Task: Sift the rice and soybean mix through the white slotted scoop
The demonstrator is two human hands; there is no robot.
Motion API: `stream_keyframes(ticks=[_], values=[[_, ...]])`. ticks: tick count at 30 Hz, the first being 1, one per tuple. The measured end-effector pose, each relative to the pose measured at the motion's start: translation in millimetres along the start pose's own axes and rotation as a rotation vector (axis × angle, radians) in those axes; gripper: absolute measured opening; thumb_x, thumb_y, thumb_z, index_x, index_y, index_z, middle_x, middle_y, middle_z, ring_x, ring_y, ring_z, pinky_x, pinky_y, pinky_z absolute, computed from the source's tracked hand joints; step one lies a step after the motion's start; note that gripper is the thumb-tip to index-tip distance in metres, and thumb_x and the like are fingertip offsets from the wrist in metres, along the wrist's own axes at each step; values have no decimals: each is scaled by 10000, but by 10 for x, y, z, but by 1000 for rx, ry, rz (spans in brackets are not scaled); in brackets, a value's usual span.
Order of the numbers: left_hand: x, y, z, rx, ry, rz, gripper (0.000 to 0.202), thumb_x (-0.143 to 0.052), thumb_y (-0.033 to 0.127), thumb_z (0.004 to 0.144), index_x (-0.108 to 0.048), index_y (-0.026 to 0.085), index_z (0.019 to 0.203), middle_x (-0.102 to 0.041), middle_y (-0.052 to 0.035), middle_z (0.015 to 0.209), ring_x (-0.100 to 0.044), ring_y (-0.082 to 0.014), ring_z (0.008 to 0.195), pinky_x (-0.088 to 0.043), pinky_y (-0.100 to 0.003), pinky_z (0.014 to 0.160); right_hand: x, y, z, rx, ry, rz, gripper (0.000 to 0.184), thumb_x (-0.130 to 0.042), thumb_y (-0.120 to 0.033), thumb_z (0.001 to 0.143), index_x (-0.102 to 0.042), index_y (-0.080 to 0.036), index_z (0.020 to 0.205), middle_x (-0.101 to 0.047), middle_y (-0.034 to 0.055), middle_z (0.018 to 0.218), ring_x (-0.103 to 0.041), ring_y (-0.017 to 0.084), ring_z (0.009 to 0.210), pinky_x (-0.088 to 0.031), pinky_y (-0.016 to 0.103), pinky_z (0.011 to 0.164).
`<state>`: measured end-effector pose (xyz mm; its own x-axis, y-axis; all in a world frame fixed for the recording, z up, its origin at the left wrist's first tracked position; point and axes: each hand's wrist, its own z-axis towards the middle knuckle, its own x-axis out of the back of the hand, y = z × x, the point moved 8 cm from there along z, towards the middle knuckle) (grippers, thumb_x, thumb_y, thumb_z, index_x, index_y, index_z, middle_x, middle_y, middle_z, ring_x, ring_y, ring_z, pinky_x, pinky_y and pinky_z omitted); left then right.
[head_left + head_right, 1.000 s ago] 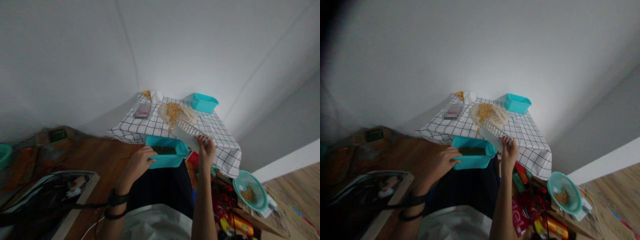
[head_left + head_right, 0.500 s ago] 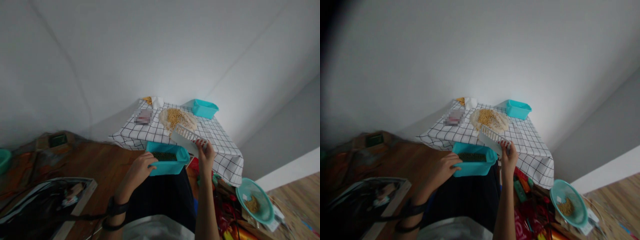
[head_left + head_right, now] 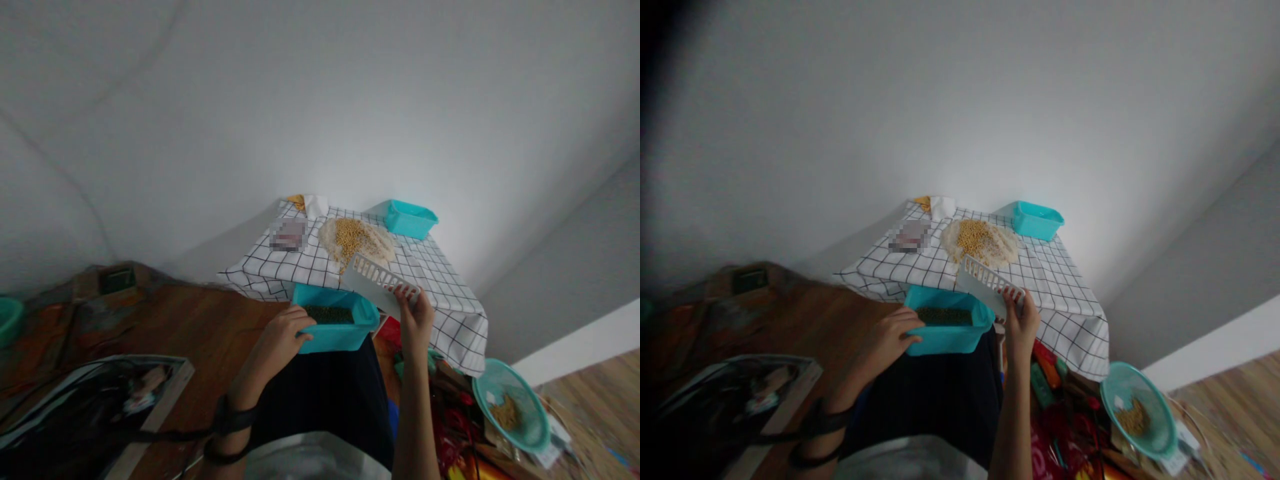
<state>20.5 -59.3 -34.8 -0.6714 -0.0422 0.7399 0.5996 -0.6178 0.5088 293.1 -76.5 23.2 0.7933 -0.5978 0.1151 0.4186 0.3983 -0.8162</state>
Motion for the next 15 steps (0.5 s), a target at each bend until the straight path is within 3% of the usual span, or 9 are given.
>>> stream_keyframes(ticks=[9,15], values=[[6,-12,-25,-4,22,4,178,-688,21,770,-739,172,850,-703,-44,857,-648,-221,902,-507,-328,823,130,112,-64,-19,69,78,277,-646,-460,828,-624,-187,870,-670,27,788,-615,177,712,-470,289,669],[-14,-19,-20,-10,18,7,169,-676,45,780,-737,189,845,-709,-40,854,-644,-222,898,-513,-338,824,107,34,-70,-17,91,26,273,-638,-453,838,-627,-180,838,-674,41,791,-611,180,718,-452,283,671]])
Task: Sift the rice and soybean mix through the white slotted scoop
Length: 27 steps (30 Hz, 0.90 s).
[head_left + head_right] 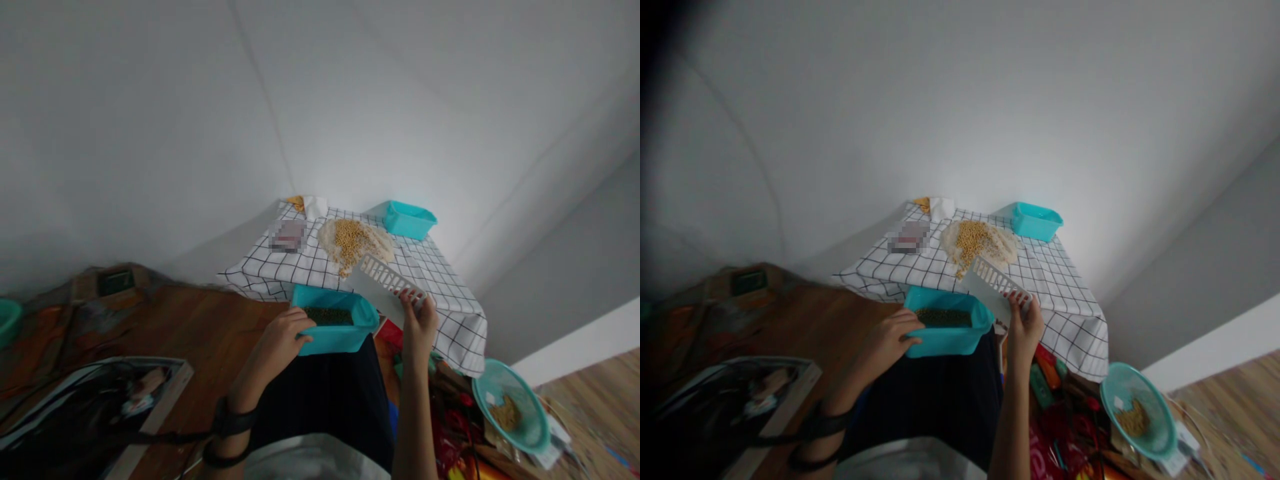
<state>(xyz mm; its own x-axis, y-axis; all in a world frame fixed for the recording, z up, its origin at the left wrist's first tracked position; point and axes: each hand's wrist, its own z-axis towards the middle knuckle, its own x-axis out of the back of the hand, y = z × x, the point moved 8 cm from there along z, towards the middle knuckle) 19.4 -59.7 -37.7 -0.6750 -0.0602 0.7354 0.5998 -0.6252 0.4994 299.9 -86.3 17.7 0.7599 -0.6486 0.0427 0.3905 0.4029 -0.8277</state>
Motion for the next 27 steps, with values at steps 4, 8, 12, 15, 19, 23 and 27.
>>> stream_keyframes(ticks=[4,8,12,15,19,23,27], values=[[4,30,8,-3,-13,-3,158,-663,57,791,-735,191,833,-711,-38,842,-643,-220,894,-515,-334,818,-169,-83,-13,14,-41,-28,279,-628,-462,845,-615,-186,802,-645,17,713,-575,161,653,-422,260,617],[17,63,-1,4,-18,-2,181,-636,48,802,-734,194,843,-707,-37,850,-640,-216,903,-512,-330,817,-362,-133,0,41,-84,-45,296,-611,-480,846,-609,-191,781,-652,18,708,-573,161,642,-410,252,594],[17,73,-4,12,-29,6,170,-662,42,787,-733,190,828,-705,-37,850,-645,-219,903,-511,-335,822,-469,-146,75,65,-71,-73,294,-582,-473,868,-582,-198,763,-589,-13,640,-519,141,600,-368,241,575],[11,69,7,18,-40,14,155,-687,43,772,-732,188,802,-706,-38,834,-646,-228,902,-512,-343,817,-502,-125,171,76,-47,-83,295,-598,-467,858,-544,-204,734,-506,-43,576,-447,126,555,-319,239,550],[23,77,23,28,-46,19,166,-688,36,761,-731,194,790,-709,-34,833,-648,-228,913,-515,-336,809,-484,-89,306,85,-7,-62,311,-605,-487,844,-544,-199,743,-555,-17,635,-490,141,595,-350,246,577],[47,99,24,35,-40,16,179,-657,28,775,-733,188,807,-708,-38,850,-645,-219,910,-512,-328,813,-383,-72,392,86,61,-32,331,-576,-516,854,-561,-193,787,-608,15,717,-544,159,658,-397,258,619],[50,106,13,35,-38,5,204,-634,23,783,-734,197,821,-703,-29,845,-643,-209,894,-509,-322,816,-322,-58,421,79,80,-24,320,-566,-506,858,-570,-191,802,-627,25,758,-562,162,685,-421,266,646]])
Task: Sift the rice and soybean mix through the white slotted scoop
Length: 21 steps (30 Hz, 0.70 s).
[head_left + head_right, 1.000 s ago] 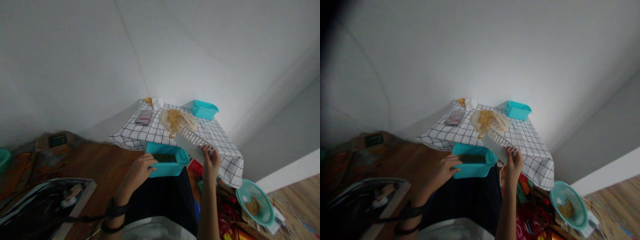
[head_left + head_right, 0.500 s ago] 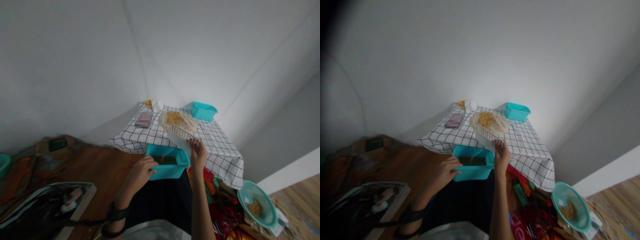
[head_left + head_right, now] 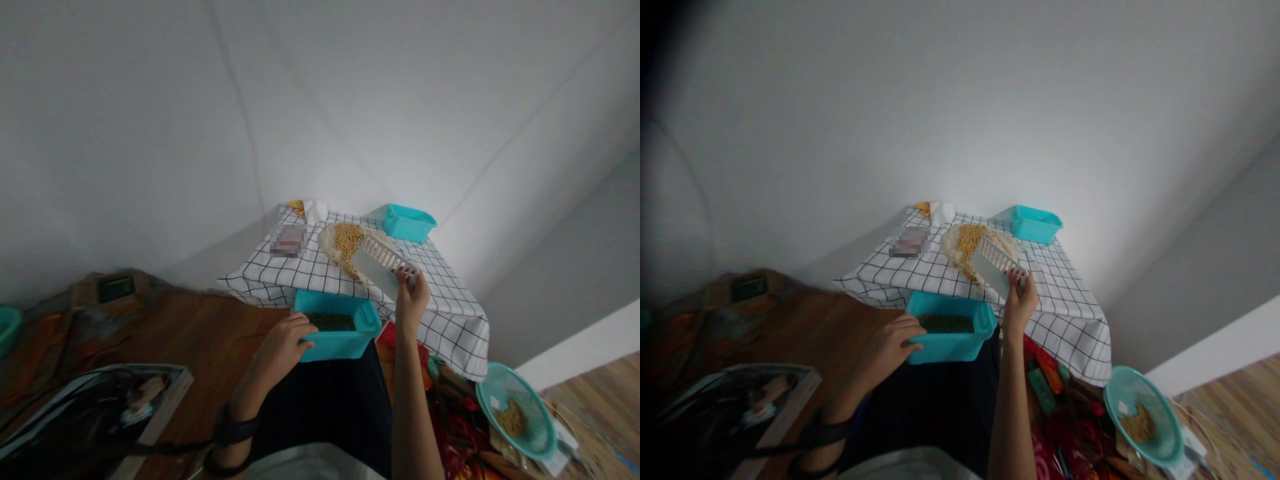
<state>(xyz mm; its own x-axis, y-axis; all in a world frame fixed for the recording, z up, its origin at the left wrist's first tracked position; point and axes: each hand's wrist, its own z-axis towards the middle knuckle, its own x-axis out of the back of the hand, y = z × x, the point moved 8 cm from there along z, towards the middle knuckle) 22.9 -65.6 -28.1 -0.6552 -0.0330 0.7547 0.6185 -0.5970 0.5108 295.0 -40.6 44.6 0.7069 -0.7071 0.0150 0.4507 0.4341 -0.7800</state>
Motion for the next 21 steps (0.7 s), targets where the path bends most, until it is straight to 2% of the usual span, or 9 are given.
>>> stream_keyframes(ticks=[9,21], values=[[6,10,7,-21,28,-1,190,-673,36,761,-740,195,839,-711,-32,856,-638,-214,906,-509,-328,814,-77,-29,-65,4,-66,-26,302,-594,-491,836,-587,-195,780,-640,24,713,-569,173,654,-411,264,615],[-34,-109,-9,-3,17,-16,158,-642,69,796,-729,199,822,-688,-26,827,-631,-207,875,-501,-313,796,-54,6,-108,-14,-50,-32,301,-589,-482,846,-612,-184,809,-626,16,692,-558,162,645,-400,253,608]])
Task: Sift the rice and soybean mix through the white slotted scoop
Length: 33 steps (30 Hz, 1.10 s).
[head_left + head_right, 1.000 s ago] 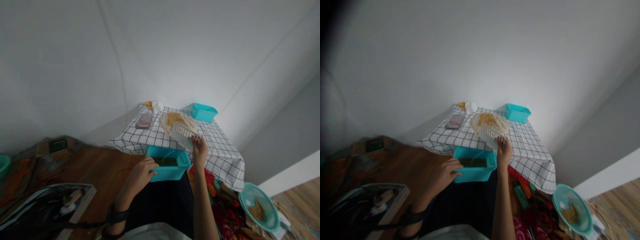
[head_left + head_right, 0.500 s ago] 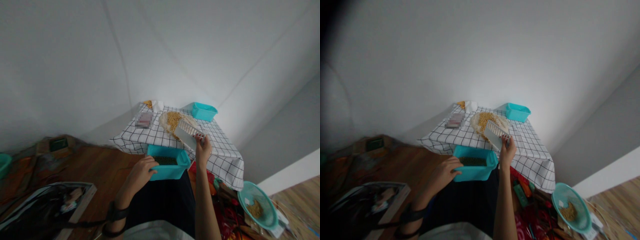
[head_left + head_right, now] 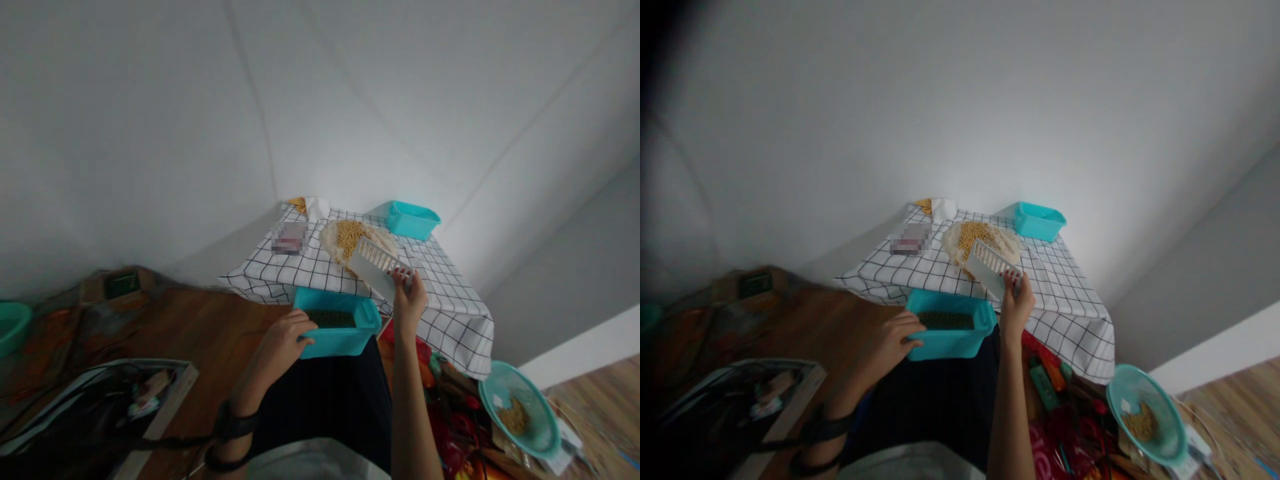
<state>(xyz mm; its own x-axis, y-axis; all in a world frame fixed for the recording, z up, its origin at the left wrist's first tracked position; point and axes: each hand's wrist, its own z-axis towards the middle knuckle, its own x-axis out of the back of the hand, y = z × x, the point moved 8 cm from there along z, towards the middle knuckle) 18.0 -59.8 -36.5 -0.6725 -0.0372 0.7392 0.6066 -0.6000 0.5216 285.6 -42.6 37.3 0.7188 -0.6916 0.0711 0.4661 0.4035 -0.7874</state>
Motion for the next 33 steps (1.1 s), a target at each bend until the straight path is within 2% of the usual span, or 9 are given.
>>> stream_keyframes(ticks=[10,15,24,28,33], values=[[-2,-6,13,1,-1,-2,171,-640,57,796,-737,191,842,-699,-37,843,-642,-217,888,-507,-325,819,30,-55,7,3,13,-4,262,-584,-450,852,-575,-198,779,-651,27,723,-597,176,676,-411,259,618],[-7,-4,5,-2,-4,3,175,-639,57,795,-730,204,819,-693,-25,823,-638,-213,887,-504,-316,803,2,-97,-55,-3,-16,-20,264,-599,-434,848,-540,-206,728,-619,8,672,-561,161,631,-382,248,585],[-4,27,6,-6,-2,9,160,-647,53,804,-732,187,829,-697,-34,833,-639,-218,896,-506,-323,808,-45,-123,-103,-30,-35,25,261,-619,-433,841,-575,-194,745,-610,0,679,-558,150,639,-396,243,599],[-22,22,4,-12,-1,11,162,-652,45,805,-731,182,834,-697,-33,836,-640,-214,894,-506,-320,810,66,-70,-146,-52,3,64,260,-629,-434,837,-584,-190,759,-623,2,699,-576,153,662,-417,250,626],[-34,14,-7,-18,-5,15,165,-660,36,808,-731,181,842,-699,-35,845,-639,-219,906,-501,-327,815,311,57,-242,-96,69,141,254,-638,-438,825,-585,-190,814,-659,23,784,-645,184,755,-483,285,698]])
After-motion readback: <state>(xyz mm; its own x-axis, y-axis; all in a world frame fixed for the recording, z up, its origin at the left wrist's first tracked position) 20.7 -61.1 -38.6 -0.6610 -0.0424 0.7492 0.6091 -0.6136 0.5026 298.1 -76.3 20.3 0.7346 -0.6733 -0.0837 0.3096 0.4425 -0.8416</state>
